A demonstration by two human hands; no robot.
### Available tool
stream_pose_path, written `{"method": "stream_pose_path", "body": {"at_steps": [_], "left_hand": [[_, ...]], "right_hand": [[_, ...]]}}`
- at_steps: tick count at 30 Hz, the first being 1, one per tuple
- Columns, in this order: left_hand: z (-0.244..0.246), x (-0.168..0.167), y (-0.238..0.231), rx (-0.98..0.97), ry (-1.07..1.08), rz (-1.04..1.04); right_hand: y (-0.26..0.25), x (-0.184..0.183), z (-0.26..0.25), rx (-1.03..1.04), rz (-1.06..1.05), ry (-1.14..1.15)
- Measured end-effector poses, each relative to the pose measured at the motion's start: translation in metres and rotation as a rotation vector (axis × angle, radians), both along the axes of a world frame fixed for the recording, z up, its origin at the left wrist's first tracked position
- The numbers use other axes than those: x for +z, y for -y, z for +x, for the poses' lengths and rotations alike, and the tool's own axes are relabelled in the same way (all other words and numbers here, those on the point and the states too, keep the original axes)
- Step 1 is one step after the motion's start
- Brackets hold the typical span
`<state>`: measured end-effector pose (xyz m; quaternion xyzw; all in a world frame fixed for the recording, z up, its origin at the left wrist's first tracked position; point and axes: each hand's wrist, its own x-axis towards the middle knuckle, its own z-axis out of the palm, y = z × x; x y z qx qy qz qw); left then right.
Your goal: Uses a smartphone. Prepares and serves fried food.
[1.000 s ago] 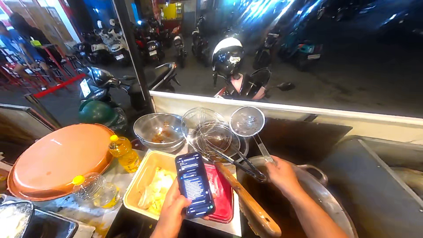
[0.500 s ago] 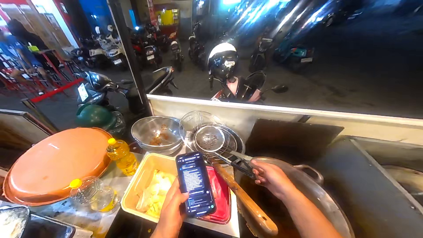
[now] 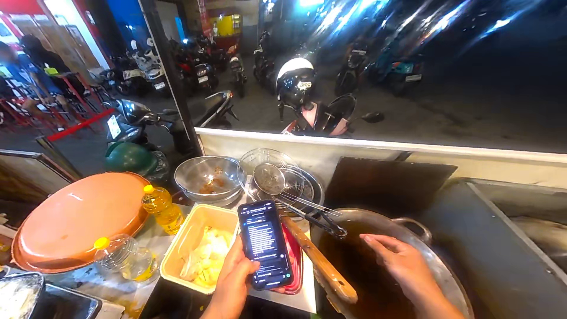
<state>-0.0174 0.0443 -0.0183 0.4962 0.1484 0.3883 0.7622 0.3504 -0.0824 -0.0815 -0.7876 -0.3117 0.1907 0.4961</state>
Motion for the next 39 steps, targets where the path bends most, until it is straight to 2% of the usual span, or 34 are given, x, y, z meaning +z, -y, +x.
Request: {"method": "stream_pose_path", "body": {"at_steps": [7, 10, 14, 21, 27, 29, 34, 39], "left_hand": [[0.022, 0.008, 0.023, -0.029, -0.011, -0.018], [0.032, 0.011, 0.035, -0.077, 0.036, -0.031], [0.047, 0.017, 0.056, -0.069, -0.019, -0.01], [0.083, 0.023, 0.097, -0.228, 0.039, -0.002], [0.112, 0.018, 0.13, -0.366, 0.048, 0.021], [0.121, 0.013, 0.139, -0.359, 0.029, 0.027], [0.14, 0.0, 0.162, -0.259, -0.077, 0.09], [0.151, -0.006, 0.171, -0.237, -0.144, 0.148]], "right_hand": [[0.031, 0.008, 0.006, -0.009, 0.151, 0.0], [0.045, 0.01, 0.007, 0.046, 0.247, -0.058], [0.064, 0.021, 0.005, 0.136, 0.33, -0.082], [0.102, 0.049, 0.003, 0.264, 0.464, -0.019], [0.131, 0.066, -0.014, 0.342, 0.661, -0.155], [0.139, 0.066, -0.019, 0.41, 0.617, -0.224], [0.158, 0.072, -0.036, 0.723, 0.306, -0.343], [0.171, 0.071, -0.036, 0.751, 0.266, -0.346]]}}
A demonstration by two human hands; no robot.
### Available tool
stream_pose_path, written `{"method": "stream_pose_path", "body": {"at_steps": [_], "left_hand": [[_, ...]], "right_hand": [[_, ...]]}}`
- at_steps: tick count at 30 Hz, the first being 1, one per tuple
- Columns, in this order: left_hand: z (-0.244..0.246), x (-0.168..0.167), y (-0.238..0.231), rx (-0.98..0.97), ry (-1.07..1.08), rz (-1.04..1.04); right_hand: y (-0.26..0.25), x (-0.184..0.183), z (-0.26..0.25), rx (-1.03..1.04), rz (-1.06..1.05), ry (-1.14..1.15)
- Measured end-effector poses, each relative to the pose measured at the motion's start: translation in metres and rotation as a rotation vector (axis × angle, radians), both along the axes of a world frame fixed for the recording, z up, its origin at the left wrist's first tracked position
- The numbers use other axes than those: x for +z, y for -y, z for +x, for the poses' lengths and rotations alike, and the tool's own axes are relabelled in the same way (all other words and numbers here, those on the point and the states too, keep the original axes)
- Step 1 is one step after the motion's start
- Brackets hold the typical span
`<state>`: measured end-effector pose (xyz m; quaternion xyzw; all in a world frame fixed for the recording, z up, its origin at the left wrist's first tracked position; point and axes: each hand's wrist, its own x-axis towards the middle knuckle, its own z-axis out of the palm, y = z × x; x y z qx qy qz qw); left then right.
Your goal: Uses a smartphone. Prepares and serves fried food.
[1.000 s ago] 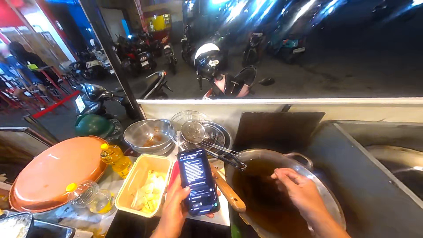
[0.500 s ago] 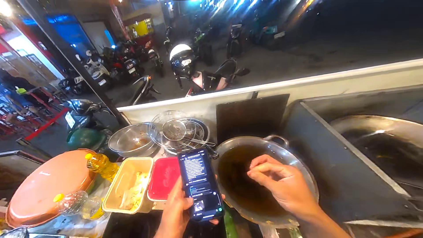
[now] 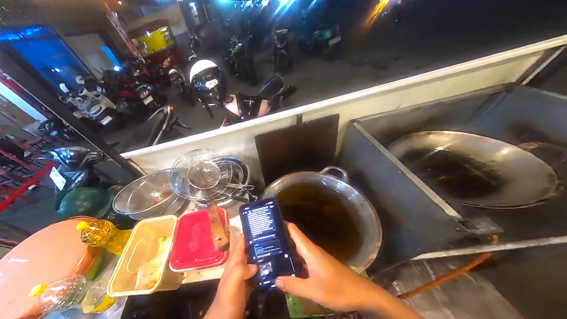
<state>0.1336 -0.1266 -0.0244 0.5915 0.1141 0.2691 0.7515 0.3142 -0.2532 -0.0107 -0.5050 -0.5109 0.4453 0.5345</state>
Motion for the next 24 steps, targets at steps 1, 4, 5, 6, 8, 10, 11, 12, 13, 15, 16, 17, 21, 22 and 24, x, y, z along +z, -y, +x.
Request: {"method": "stream_pose_path", "body": {"at_steps": [1, 4, 5, 6, 8, 10, 11, 12, 13, 15, 16, 17, 21, 22, 24], "left_hand": [[0.001, -0.001, 0.001, -0.006, 0.005, 0.006], [0.006, -0.003, 0.003, -0.044, 0.035, -0.001], [0.007, -0.003, 0.004, -0.051, 0.046, -0.006], [0.009, -0.003, 0.005, -0.059, 0.054, -0.015], [0.012, -0.001, 0.008, -0.062, 0.054, -0.028], [0.014, 0.001, 0.01, -0.068, 0.048, -0.04], [0.016, 0.002, 0.01, -0.075, 0.051, -0.043], [0.017, 0.002, 0.011, -0.081, 0.054, -0.038], [0.018, 0.003, 0.011, -0.089, 0.058, -0.034], [0.021, 0.003, 0.012, -0.095, 0.067, -0.027], [0.022, 0.003, 0.013, -0.097, 0.075, -0.018], [0.023, 0.003, 0.013, -0.102, 0.082, -0.007], [0.026, 0.005, 0.015, -0.108, 0.085, -0.005], [0.026, 0.005, 0.015, -0.108, 0.082, -0.007], [0.028, 0.005, 0.016, -0.112, 0.085, 0.003]], "right_hand": [[0.002, 0.001, 0.001, -0.001, -0.008, 0.003], [0.007, 0.003, 0.006, 0.004, -0.021, -0.02], [0.008, 0.004, 0.007, 0.003, -0.027, -0.042], [0.009, 0.004, 0.009, 0.003, -0.034, -0.06], [0.009, 0.003, 0.012, 0.003, -0.046, -0.124], [0.011, 0.002, 0.014, 0.007, -0.045, -0.176], [0.012, 0.003, 0.016, 0.015, -0.035, -0.183], [0.013, 0.003, 0.017, 0.023, -0.024, -0.182], [0.014, 0.004, 0.017, 0.027, -0.012, -0.18], [0.016, 0.005, 0.018, 0.029, 0.013, -0.168], [0.018, 0.005, 0.018, 0.023, 0.018, -0.149], [0.019, 0.006, 0.018, 0.015, 0.017, -0.13], [0.021, 0.006, 0.018, 0.006, 0.034, -0.108], [0.022, 0.005, 0.019, 0.005, 0.035, -0.109], [0.022, 0.005, 0.019, 0.003, 0.039, -0.106]]}}
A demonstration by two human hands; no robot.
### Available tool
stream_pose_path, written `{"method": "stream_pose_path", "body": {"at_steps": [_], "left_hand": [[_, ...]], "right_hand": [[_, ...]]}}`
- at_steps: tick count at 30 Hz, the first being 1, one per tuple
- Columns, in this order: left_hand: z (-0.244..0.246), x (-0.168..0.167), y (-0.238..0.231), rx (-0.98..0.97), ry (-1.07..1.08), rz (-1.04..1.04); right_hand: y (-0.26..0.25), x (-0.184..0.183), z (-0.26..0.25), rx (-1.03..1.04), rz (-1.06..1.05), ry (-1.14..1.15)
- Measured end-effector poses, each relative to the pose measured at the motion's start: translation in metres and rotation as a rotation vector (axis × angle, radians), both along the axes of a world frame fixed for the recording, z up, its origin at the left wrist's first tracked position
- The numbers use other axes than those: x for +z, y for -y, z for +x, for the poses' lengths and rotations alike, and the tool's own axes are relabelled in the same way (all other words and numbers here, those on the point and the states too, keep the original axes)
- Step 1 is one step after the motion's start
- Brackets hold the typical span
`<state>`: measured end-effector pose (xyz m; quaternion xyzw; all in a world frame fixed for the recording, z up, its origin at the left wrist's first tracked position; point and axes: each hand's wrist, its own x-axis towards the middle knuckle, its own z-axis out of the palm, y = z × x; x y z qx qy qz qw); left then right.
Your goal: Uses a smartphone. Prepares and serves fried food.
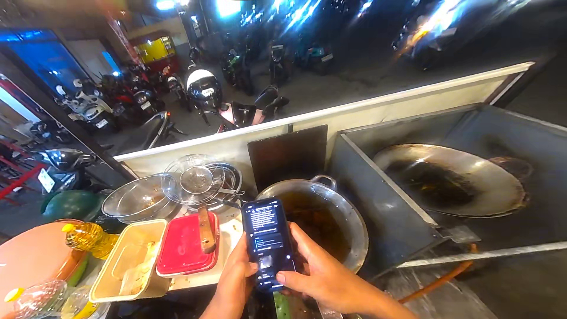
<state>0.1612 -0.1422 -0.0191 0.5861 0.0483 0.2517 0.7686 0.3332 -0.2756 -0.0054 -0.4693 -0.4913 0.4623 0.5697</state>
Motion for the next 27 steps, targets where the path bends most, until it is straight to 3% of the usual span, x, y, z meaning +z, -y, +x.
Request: {"method": "stream_pose_path", "body": {"at_steps": [14, 21, 27], "left_hand": [[-0.001, 0.004, 0.001, -0.007, 0.015, -0.008], [-0.001, 0.005, -0.001, -0.066, -0.008, -0.07], [0.002, 0.008, -0.003, -0.135, 0.017, -0.116]], "right_hand": [[0.0, 0.001, 0.008, -0.012, 0.068, 0.047], [0.003, -0.009, 0.033, -0.34, 0.075, 0.064], [0.013, -0.021, 0.045, -0.629, 0.274, 0.186]]}}
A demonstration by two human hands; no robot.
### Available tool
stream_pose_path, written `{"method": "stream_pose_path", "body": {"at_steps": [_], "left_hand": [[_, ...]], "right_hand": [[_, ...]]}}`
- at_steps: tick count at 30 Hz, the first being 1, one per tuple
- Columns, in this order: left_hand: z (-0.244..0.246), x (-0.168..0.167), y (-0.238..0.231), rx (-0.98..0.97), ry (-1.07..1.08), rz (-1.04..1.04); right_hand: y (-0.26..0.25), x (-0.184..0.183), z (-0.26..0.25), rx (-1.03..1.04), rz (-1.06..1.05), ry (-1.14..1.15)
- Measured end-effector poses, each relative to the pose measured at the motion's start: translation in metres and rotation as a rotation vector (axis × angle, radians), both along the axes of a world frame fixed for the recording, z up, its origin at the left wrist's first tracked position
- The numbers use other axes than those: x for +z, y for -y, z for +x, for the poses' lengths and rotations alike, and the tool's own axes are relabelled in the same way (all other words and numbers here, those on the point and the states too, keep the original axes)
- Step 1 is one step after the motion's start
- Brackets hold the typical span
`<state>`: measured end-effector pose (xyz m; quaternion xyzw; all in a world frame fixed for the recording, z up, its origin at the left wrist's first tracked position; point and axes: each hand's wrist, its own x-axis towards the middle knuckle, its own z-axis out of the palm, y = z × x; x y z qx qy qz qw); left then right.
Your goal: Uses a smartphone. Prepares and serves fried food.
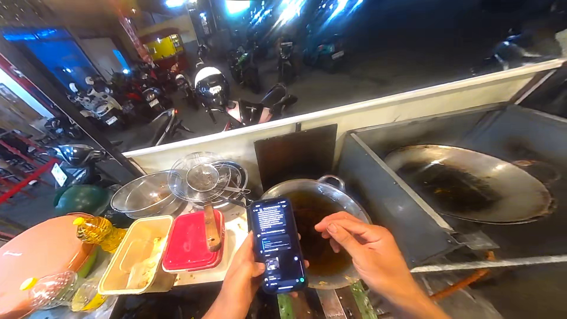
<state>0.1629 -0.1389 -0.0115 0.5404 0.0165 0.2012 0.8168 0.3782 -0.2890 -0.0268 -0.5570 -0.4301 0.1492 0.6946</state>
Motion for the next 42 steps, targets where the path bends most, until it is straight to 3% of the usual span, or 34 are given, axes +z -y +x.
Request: {"method": "stream_pose_path", "body": {"at_steps": [6, 15, 29, 31, 37, 42], "left_hand": [[0.006, -0.001, 0.002, -0.022, -0.006, -0.017], [0.02, -0.006, 0.01, -0.108, 0.007, -0.081], [0.007, -0.013, 0.032, -0.134, -0.074, -0.091], [0.001, -0.013, 0.035, -0.155, -0.069, -0.094], [-0.025, -0.016, 0.046, -0.149, -0.105, 0.04], [-0.059, -0.017, 0.055, -0.145, -0.105, 0.076]], "right_hand": [[0.011, 0.0, -0.003, -0.09, 0.062, -0.089], [0.034, -0.02, 0.002, 0.055, 0.049, -0.1], [0.074, -0.011, -0.042, -0.207, 0.094, -0.189], [0.077, -0.004, -0.06, -0.174, 0.015, -0.19], [0.084, 0.021, -0.119, 0.233, -0.376, -0.185], [0.089, 0.023, -0.159, 0.228, -0.438, -0.179]]}}
